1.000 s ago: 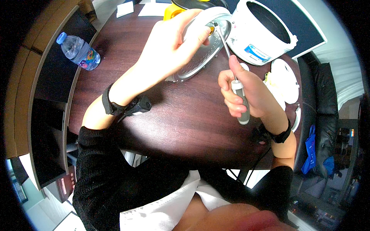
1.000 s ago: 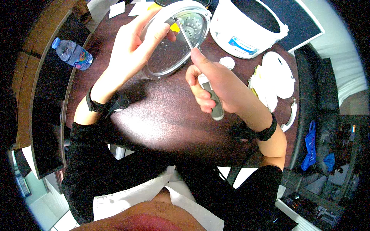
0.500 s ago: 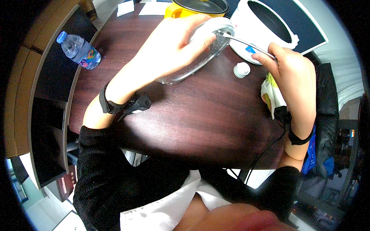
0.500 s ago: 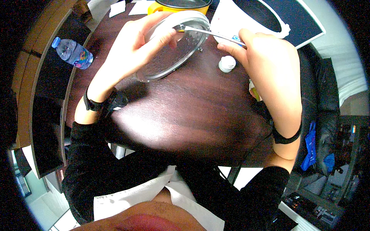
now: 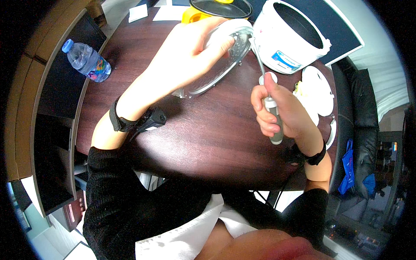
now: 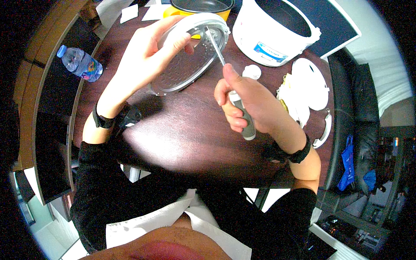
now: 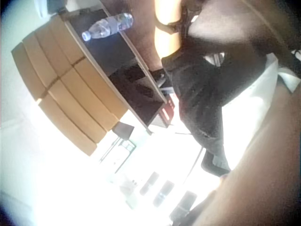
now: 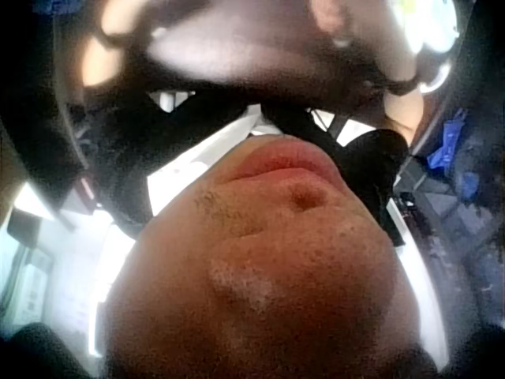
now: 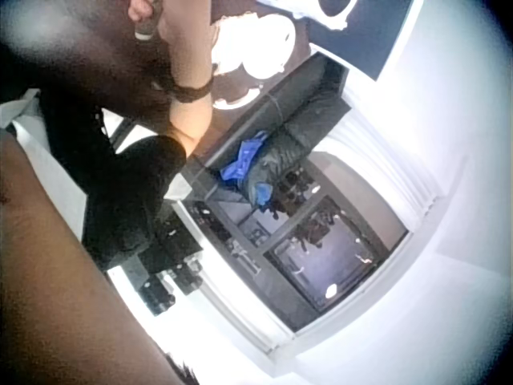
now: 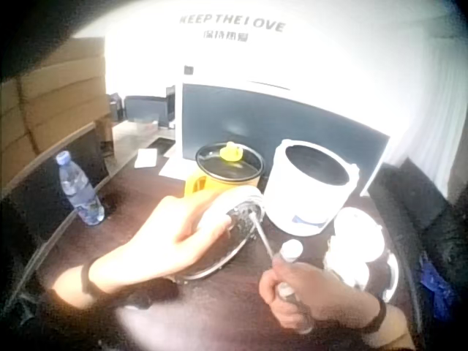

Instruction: The person cleans small white plastic parts with a cloth, then uses a screwdriver to tighten screws on a metal steamer basket lid. The person handles the parts and tools on a wooden table.

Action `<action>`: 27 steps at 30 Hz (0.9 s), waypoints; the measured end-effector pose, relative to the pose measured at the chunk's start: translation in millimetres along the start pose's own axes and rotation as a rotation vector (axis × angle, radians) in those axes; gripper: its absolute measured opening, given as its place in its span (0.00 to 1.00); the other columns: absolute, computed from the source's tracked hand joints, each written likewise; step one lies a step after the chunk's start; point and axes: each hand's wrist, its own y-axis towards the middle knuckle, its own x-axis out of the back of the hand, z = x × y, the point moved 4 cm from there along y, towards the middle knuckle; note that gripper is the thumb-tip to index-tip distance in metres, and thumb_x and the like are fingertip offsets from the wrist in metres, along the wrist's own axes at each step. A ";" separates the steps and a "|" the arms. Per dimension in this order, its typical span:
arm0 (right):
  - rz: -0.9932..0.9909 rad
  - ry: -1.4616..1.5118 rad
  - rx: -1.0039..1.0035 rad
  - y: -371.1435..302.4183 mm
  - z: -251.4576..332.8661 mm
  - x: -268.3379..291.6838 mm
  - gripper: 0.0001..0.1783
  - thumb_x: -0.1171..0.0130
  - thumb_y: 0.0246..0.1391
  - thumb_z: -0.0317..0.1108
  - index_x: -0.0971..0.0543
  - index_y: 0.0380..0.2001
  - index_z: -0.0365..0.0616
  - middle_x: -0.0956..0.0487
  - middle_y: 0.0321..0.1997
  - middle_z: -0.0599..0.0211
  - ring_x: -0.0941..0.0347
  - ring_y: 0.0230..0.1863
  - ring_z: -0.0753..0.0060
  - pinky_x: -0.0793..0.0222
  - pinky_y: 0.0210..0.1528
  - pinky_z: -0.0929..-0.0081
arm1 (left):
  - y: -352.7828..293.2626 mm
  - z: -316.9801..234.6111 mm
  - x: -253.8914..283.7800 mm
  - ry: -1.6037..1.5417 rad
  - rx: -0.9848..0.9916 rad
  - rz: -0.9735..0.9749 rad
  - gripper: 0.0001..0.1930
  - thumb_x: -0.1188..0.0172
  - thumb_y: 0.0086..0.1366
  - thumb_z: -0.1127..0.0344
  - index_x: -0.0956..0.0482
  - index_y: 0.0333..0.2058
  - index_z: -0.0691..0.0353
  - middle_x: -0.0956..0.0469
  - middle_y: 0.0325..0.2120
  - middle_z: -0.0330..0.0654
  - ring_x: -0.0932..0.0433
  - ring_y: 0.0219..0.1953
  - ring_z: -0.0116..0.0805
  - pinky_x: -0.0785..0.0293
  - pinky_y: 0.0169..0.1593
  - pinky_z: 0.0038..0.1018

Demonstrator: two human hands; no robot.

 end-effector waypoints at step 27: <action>-0.020 0.028 0.010 13.1 -9.1 -9.7 0.32 0.68 0.64 0.63 0.34 0.26 0.44 0.41 0.10 0.77 0.44 0.08 0.83 0.42 0.13 0.82 | -2.1 -2.3 0.3 -0.011 0.000 -0.021 0.21 0.46 0.66 0.57 0.27 0.50 0.67 0.19 0.27 0.43 0.20 0.34 0.31 0.28 0.41 0.27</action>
